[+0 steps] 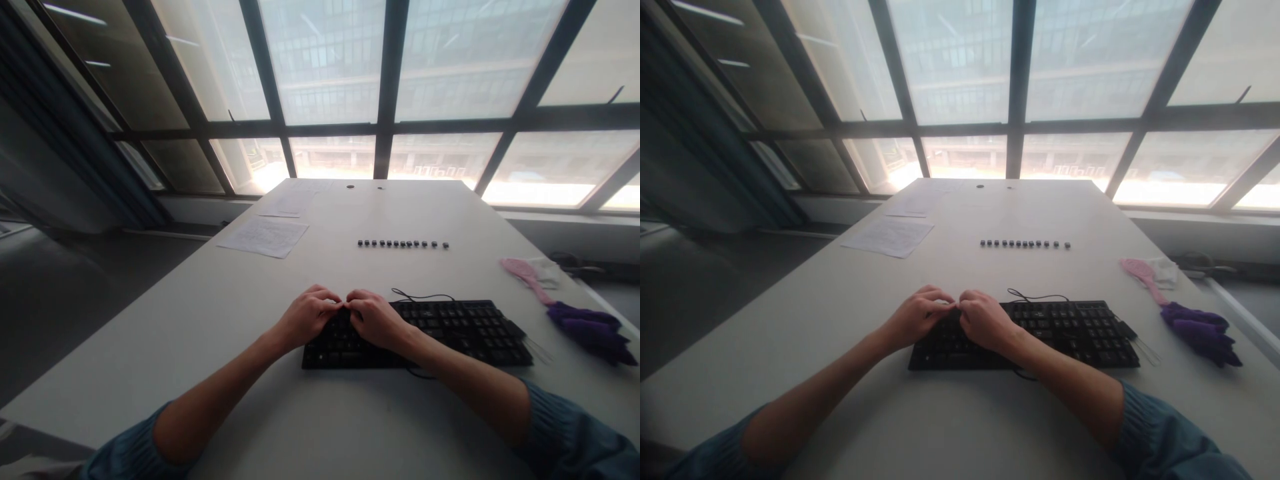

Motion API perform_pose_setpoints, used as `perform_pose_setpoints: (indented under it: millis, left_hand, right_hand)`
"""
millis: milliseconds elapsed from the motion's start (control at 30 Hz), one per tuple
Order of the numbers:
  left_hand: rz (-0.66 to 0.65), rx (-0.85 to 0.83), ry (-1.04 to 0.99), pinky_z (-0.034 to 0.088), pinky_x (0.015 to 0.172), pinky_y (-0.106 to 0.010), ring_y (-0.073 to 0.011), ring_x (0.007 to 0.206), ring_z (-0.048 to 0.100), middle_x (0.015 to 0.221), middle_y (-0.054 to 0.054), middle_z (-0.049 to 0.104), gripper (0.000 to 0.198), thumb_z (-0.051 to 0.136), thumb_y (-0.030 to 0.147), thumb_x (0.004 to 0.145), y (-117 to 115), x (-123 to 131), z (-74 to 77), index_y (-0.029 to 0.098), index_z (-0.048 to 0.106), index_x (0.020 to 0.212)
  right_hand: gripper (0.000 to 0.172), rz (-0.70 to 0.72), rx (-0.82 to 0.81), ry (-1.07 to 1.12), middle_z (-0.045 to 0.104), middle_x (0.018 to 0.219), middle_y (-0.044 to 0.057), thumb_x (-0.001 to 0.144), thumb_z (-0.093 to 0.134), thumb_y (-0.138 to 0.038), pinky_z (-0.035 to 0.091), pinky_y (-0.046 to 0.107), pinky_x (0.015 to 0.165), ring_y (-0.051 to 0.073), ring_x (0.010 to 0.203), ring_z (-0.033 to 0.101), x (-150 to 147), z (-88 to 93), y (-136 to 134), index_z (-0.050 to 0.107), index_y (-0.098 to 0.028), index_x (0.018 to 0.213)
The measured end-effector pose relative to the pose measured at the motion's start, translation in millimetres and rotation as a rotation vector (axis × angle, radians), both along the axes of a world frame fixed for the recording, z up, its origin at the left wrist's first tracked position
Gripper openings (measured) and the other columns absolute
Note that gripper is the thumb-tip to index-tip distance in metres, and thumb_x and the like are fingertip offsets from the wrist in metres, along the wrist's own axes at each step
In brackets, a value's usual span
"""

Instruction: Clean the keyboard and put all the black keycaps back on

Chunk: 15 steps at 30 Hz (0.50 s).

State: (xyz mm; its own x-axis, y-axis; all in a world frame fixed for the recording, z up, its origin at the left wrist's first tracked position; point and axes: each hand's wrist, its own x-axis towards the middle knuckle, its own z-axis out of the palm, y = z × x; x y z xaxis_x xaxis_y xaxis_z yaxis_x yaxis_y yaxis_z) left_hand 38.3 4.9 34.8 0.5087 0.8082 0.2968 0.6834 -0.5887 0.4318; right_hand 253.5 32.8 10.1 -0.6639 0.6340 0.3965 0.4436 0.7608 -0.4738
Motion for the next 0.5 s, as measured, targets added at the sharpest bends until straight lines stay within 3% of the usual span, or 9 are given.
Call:
perform_pose_setpoints:
  millis: [267, 500]
  left_hand:
    - [-0.061, -0.012, -0.028, 0.045, 0.105, -0.039, -0.0221, 0.117, 0.057, 0.125, -0.004, 0.070, 0.031, 0.052, 0.024, 0.100, -4, -9, -5.7, 0.029, 0.071, 0.123]
    - [-0.098, 0.005, 0.037, 0.044, 0.107, -0.040, -0.0229, 0.119, 0.057, 0.126, -0.002, 0.071, 0.031, 0.055, 0.025, 0.098, 2, -20, -9.1, 0.030, 0.070, 0.125]
  right_hand:
    - [0.020, -0.005, 0.058, -0.048, 0.068, 0.102, 0.010, 0.086, 0.054, -0.006, 0.049, 0.030, 0.095, 0.020, 0.097, 0.063, -2, -2.2, -1, 0.071, -0.015, 0.089]
    - [0.020, -0.027, 0.079, -0.135, 0.069, 0.105, 0.008, 0.089, 0.055, -0.010, 0.048, 0.031, 0.093, 0.020, 0.098, 0.063, -1, 5.0, -6, 0.073, -0.017, 0.094]
